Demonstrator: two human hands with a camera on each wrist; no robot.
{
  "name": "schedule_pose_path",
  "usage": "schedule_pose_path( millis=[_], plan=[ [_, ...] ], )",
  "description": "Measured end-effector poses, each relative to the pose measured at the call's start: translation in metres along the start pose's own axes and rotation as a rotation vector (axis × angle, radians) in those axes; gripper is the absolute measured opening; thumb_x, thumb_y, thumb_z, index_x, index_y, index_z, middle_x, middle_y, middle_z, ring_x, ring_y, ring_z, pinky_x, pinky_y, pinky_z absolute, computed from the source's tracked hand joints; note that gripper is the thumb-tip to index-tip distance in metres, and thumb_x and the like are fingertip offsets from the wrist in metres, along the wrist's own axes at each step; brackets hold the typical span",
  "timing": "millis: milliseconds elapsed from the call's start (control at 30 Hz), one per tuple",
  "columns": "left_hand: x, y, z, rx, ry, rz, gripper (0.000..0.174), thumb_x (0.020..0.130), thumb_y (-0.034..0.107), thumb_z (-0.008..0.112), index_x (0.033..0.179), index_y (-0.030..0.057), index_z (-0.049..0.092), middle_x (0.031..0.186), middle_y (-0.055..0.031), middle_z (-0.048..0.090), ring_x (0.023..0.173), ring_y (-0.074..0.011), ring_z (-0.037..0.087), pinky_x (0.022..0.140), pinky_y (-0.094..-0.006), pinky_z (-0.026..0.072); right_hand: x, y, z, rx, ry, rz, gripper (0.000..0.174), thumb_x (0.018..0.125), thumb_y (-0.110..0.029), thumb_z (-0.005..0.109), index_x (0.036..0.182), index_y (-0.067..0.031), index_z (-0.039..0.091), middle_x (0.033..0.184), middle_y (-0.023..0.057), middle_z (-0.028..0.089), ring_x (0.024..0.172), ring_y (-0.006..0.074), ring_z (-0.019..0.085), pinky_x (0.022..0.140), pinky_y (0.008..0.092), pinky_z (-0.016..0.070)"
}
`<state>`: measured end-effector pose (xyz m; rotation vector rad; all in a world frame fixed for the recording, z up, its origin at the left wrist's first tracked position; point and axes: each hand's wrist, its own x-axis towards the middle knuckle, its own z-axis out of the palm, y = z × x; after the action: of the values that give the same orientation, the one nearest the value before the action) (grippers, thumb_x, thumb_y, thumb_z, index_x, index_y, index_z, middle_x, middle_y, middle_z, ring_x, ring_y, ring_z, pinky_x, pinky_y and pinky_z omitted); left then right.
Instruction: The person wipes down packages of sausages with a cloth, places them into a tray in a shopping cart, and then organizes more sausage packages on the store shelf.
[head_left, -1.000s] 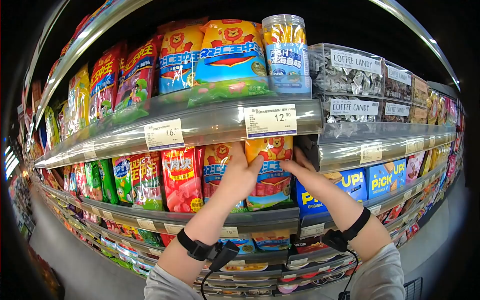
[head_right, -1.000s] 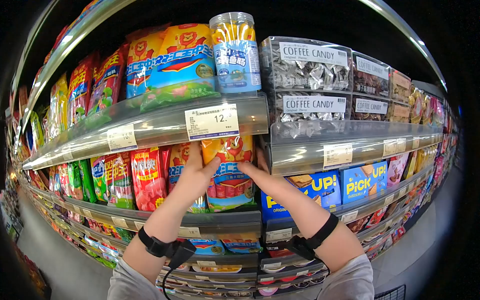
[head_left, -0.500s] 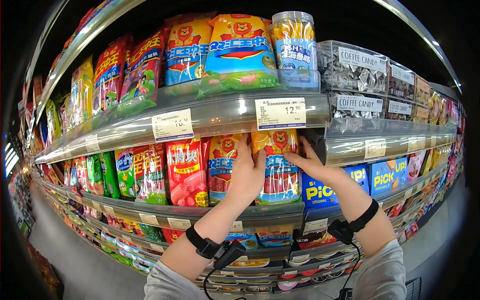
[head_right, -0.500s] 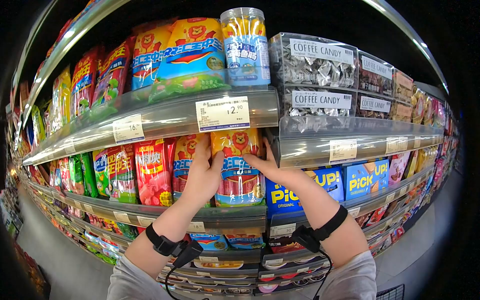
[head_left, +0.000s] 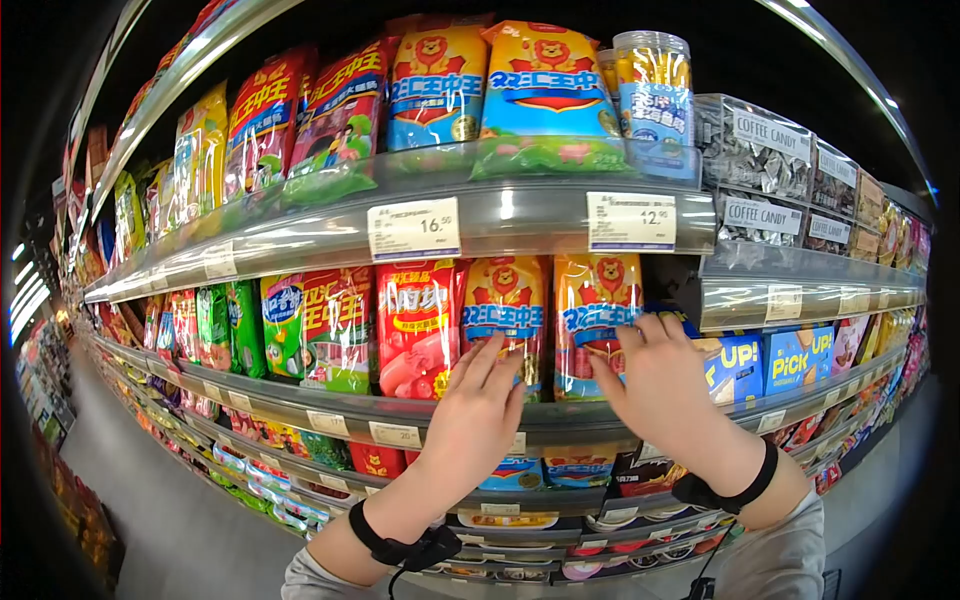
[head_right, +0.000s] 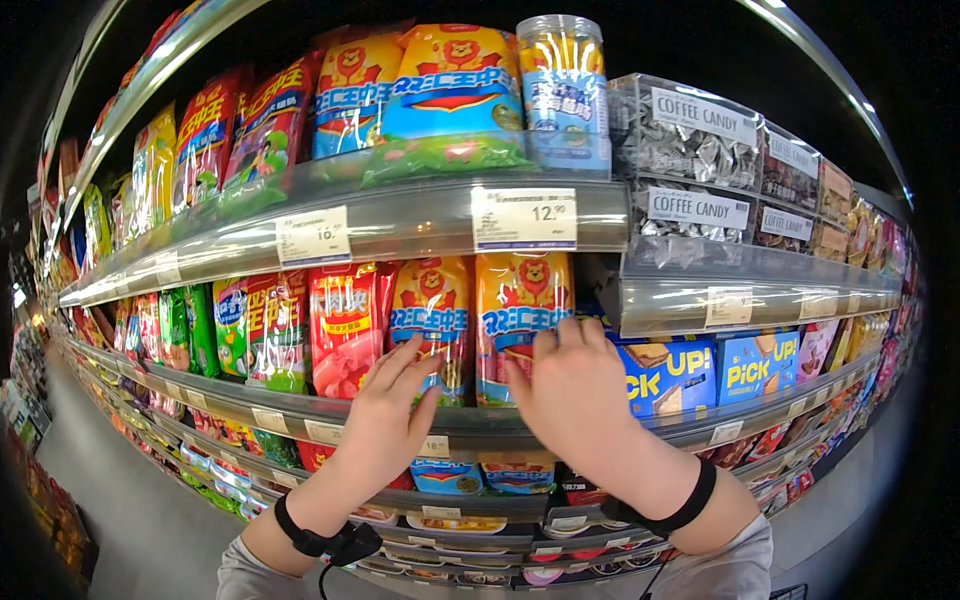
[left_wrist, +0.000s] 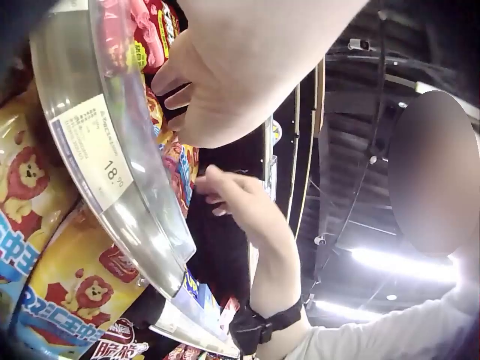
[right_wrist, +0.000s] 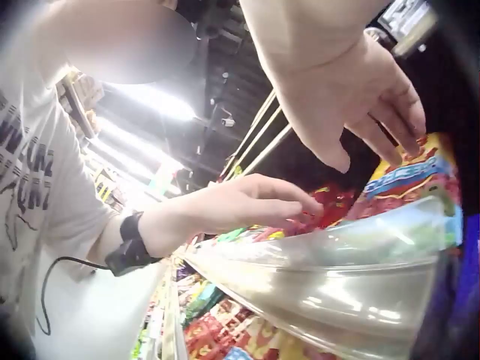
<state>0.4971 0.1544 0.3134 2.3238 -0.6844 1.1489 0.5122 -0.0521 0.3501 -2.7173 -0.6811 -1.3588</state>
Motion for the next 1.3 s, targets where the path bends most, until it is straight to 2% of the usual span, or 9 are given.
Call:
schedule_pose_path(
  millis=[400, 467, 500, 600, 833, 900, 1033, 1167, 1300],
  plan=[
    [-0.033, -0.010, 0.009, 0.156, -0.061, 0.087, 0.048, 0.078, 0.025, 0.069, 0.114, -0.0036, 0.056, 0.121, -0.0219, 0.053, 0.115, -0.0374, 0.049, 0.096, -0.0438, 0.0402, 0.130, -0.060, 0.084, -0.082, 0.147, -0.127, 0.040, 0.076, -0.008, 0.056, 0.114, 0.0054, 0.053, 0.106, 0.0209, 0.058, 0.098, 0.0364, 0.057, 0.090, 0.0430, 0.0444],
    [-0.035, -0.013, 0.011, 0.161, -0.054, 0.102, 0.048, 0.078, 0.024, 0.069, 0.114, -0.0037, 0.056, 0.121, -0.0219, 0.053, 0.115, -0.0372, 0.049, 0.096, -0.0441, 0.0401, 0.156, -0.064, 0.074, 0.066, -0.414, 0.028, 0.040, 0.074, -0.019, 0.058, 0.108, 0.0021, 0.060, 0.115, 0.0201, 0.058, 0.111, 0.0330, 0.054, 0.091, 0.0430, 0.0428],
    [-0.037, -0.016, 0.013, 0.166, -0.045, 0.112, 0.048, 0.077, 0.024, 0.069, 0.115, -0.0038, 0.056, 0.121, -0.0219, 0.054, 0.115, -0.0371, 0.049, 0.096, -0.0444, 0.0399, 0.157, -0.062, 0.078, 0.065, -0.408, 0.030, 0.040, 0.074, -0.019, 0.058, 0.108, 0.0021, 0.060, 0.115, 0.0201, 0.058, 0.111, 0.0330, 0.054, 0.091, 0.0430, 0.0428],
    [-0.039, -0.020, 0.014, 0.180, -0.037, 0.144, 0.051, 0.077, 0.024, 0.069, 0.117, -0.0046, 0.053, 0.122, -0.0235, 0.052, 0.115, -0.0379, 0.048, 0.097, -0.0454, 0.0394, 0.152, -0.045, 0.084, 1.007, -0.267, 0.132, 0.039, 0.073, -0.024, 0.060, 0.108, -0.0061, 0.061, 0.111, 0.0188, 0.061, 0.104, 0.0282, 0.058, 0.084, 0.0355, 0.0463],
    [-0.038, -0.022, 0.012, 0.117, -0.062, 0.133, 0.054, 0.077, 0.025, 0.069, 0.119, -0.0052, 0.051, 0.125, -0.0266, 0.049, 0.117, -0.0393, 0.047, 0.098, -0.0470, 0.0384, 0.161, -0.035, 0.100, 1.062, -0.171, 0.188, 0.035, 0.075, -0.029, 0.060, 0.103, -0.0072, 0.063, 0.102, 0.0167, 0.064, 0.096, 0.0246, 0.062, 0.080, 0.0358, 0.0480],
    [-0.039, -0.023, 0.013, 0.143, -0.049, 0.147, 0.054, 0.077, 0.024, 0.069, 0.119, -0.0048, 0.051, 0.126, -0.0266, 0.048, 0.117, -0.0397, 0.046, 0.098, -0.0471, 0.0383, 0.174, -0.026, 0.096, 0.564, -0.171, -0.122, 0.041, 0.077, -0.036, 0.061, 0.108, -0.0098, 0.062, 0.105, 0.0146, 0.064, 0.098, 0.0254, 0.062, 0.080, 0.0385, 0.0483],
    [-0.038, -0.023, 0.012, 0.131, -0.053, 0.155, 0.053, 0.077, 0.024, 0.070, 0.118, -0.0046, 0.051, 0.127, -0.0262, 0.046, 0.119, -0.0398, 0.044, 0.098, -0.0474, 0.0382, 0.186, -0.003, 0.164, 0.406, -0.377, 0.071, 0.059, 0.079, -0.048, 0.060, 0.128, -0.0169, 0.052, 0.131, 0.0102, 0.053, 0.122, 0.0224, 0.048, 0.099, 0.0330, 0.0374],
    [-0.038, -0.023, 0.012, 0.136, -0.052, 0.164, 0.053, 0.077, 0.025, 0.070, 0.118, -0.0036, 0.051, 0.129, -0.0255, 0.043, 0.121, -0.0399, 0.042, 0.099, -0.0471, 0.0379, 0.170, 0.003, 0.121, 0.974, -0.565, 0.044, 0.065, 0.080, -0.052, 0.058, 0.134, -0.0165, 0.046, 0.141, 0.0093, 0.042, 0.132, 0.0207, 0.035, 0.108, 0.0343, 0.0262],
    [-0.037, -0.023, 0.010, 0.131, -0.060, 0.164, 0.052, 0.077, 0.025, 0.070, 0.117, -0.0023, 0.052, 0.132, -0.0250, 0.040, 0.122, -0.0401, 0.039, 0.099, -0.0473, 0.0371, 0.173, -0.025, 0.083, 0.529, -0.582, 0.057, 0.059, 0.083, -0.044, 0.052, 0.134, -0.0155, 0.045, 0.143, 0.0110, 0.039, 0.133, 0.0215, 0.034, 0.108, 0.0343, 0.0262]
  ],
)
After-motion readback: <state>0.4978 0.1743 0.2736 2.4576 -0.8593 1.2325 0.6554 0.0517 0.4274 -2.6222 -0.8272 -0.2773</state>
